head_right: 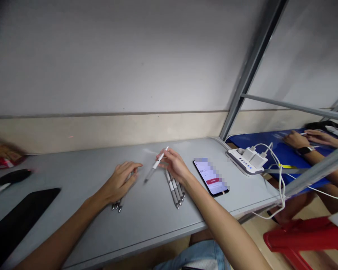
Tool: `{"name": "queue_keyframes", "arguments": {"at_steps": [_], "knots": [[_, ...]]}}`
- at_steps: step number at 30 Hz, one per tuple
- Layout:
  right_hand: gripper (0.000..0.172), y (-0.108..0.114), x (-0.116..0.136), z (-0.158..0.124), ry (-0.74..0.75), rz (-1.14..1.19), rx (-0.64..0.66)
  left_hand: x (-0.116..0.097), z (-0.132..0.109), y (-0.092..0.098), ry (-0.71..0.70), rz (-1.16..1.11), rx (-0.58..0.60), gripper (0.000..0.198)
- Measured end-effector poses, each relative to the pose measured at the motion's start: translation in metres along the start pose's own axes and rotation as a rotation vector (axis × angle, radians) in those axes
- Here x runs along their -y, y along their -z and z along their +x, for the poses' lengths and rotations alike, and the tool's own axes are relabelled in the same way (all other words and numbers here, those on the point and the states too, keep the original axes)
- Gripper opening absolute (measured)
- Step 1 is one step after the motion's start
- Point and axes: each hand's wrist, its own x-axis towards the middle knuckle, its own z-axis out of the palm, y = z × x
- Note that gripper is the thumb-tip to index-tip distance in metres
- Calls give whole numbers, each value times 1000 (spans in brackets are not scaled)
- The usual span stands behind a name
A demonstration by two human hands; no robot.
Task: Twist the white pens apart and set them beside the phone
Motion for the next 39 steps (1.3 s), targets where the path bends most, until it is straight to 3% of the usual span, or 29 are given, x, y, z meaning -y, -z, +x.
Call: {"name": "queue_keyframes", "arguments": {"at_steps": [3, 6, 13, 29, 39], "knots": [[23, 8, 4, 2, -65, 265, 5, 4, 0, -1, 56, 65, -34, 28], [25, 15, 6, 3, -41, 332, -3, 11, 0, -2, 116, 189, -52, 25], [29, 15, 7, 3, 17, 256, -39, 21, -2, -5, 186, 344, -21, 15], [25, 10, 8, 2, 7, 218, -56, 19, -4, -11, 182, 301, 5, 16], [23, -11, 0, -5, -166, 23, 78, 13, -4, -13, 192, 234, 7, 14]]}}
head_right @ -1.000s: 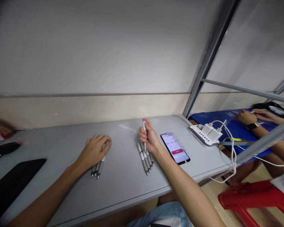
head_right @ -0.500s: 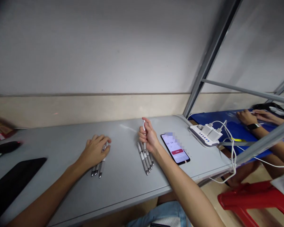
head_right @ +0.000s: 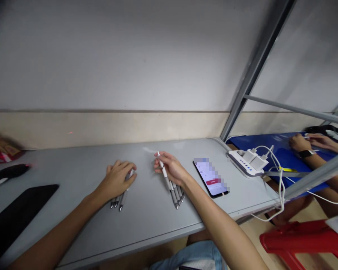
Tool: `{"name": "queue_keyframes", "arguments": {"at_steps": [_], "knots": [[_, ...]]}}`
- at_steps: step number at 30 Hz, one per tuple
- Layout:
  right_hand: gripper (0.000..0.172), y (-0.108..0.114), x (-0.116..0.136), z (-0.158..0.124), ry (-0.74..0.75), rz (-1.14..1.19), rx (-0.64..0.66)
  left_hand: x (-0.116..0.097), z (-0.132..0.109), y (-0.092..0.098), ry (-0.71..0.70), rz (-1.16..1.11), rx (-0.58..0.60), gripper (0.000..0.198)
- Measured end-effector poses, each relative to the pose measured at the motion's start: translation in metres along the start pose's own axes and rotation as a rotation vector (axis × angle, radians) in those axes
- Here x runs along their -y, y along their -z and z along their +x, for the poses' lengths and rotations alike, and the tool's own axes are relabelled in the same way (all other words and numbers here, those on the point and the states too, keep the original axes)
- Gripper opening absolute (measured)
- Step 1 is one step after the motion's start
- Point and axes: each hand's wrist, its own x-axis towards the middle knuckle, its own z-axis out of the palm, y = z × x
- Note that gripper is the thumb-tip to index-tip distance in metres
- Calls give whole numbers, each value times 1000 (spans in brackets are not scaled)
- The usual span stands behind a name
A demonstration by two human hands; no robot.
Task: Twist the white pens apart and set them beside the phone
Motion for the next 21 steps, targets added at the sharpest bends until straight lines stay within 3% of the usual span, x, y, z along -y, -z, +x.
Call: {"name": "queue_keyframes", "arguments": {"at_steps": [3, 8, 12, 16, 21], "knots": [[20, 2, -2, 0, 25, -266, -13, -1, -1, 1, -4, -2, 9, 14], [17, 15, -3, -1, 201, -1003, -65, -2, -1, 3, -11, 26, 26, 13], [16, 22, -3, -2, 140, -1388, -76, -3, -1, 4, -5, 28, 24, 12], [30, 27, -2, -1, 53, -1507, -30, -4, 0, 4, 5, 42, 3, 13], [33, 30, 1, -2, 34, -1499, -14, -6, 0, 6, 22, 47, 23, 14]]}}
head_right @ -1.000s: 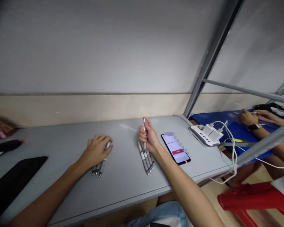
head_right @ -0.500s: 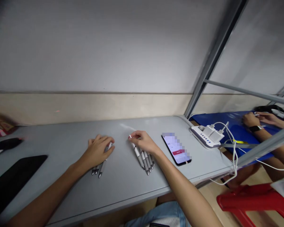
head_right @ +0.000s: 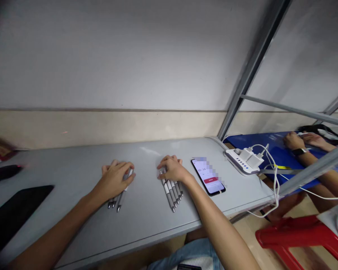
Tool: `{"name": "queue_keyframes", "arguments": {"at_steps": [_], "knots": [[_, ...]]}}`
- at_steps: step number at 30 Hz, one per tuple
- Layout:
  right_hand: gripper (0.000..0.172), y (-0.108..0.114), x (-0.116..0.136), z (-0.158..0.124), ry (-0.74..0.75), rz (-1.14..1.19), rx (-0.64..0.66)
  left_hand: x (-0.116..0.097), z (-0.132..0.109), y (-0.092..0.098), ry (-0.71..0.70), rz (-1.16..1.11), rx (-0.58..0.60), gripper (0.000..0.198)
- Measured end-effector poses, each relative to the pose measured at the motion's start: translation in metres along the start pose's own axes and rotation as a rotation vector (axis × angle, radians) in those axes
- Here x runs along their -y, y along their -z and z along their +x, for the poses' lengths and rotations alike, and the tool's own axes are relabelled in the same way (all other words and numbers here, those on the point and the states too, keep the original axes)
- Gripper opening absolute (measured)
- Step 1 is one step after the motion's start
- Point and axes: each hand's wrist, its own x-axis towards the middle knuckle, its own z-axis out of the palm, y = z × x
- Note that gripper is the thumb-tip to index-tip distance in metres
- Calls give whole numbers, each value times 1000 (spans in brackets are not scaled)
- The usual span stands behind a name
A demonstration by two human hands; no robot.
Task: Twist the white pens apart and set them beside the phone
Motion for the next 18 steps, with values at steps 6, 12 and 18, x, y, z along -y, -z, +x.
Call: {"name": "queue_keyframes", "arguments": {"at_steps": [6, 12, 18], "knots": [[29, 3, 4, -3, 17, 49, -92, -1, 0, 2, 26, -38, 55, 19], [23, -3, 6, -2, 16, 11, -174, -4, -1, 1, -5, -53, 64, 19], [38, -6, 20, -7, 287, 55, -192, -13, -1, 3, -12, -322, 38, 15]]}}
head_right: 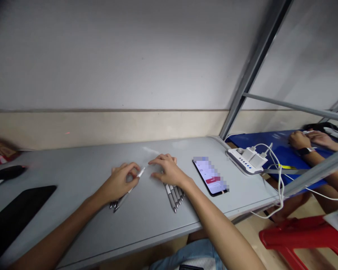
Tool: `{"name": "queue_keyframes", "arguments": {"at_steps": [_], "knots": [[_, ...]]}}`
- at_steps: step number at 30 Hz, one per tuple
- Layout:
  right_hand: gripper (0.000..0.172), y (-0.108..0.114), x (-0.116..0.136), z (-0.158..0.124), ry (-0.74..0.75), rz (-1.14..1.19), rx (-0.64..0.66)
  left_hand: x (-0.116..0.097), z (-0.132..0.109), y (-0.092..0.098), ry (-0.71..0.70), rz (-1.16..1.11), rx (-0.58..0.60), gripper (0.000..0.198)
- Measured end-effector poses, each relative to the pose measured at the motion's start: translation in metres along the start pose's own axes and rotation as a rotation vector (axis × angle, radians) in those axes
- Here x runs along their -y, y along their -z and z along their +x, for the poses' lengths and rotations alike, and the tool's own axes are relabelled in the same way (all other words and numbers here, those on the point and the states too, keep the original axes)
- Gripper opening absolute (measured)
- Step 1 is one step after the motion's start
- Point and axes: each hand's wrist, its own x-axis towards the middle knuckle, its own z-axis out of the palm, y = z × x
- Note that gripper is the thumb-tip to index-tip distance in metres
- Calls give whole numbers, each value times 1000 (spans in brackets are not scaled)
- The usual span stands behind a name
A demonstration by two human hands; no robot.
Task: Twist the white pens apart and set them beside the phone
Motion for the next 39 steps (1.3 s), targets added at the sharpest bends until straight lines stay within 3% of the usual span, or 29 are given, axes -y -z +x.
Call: {"name": "queue_keyframes", "arguments": {"at_steps": [3, 7, 13, 21, 29, 32, 39], "knots": [[44, 0, 6, 1, 112, 65, 24, -10, -1, 3, -41, -258, 42, 7], [23, 0, 5, 3, 67, 189, 47, -18, -2, 6, -54, -410, 84, 10], [30, 5, -8, 5, -230, 306, -142, -9, -1, -1, -85, -35, -31, 18], [49, 5, -9, 4, -328, 687, 172, -4, 1, 2, -182, 152, -147, 19], [40, 3, -3, 5, -437, 1011, 200, -9, 2, 8, -247, 406, -183, 23], [38, 0, 1, 4, -348, 946, 149, -8, 2, 9, -229, 371, -165, 23], [38, -2, 8, 3, -73, 412, -29, 3, 2, 9, -175, 227, -89, 24]]}}
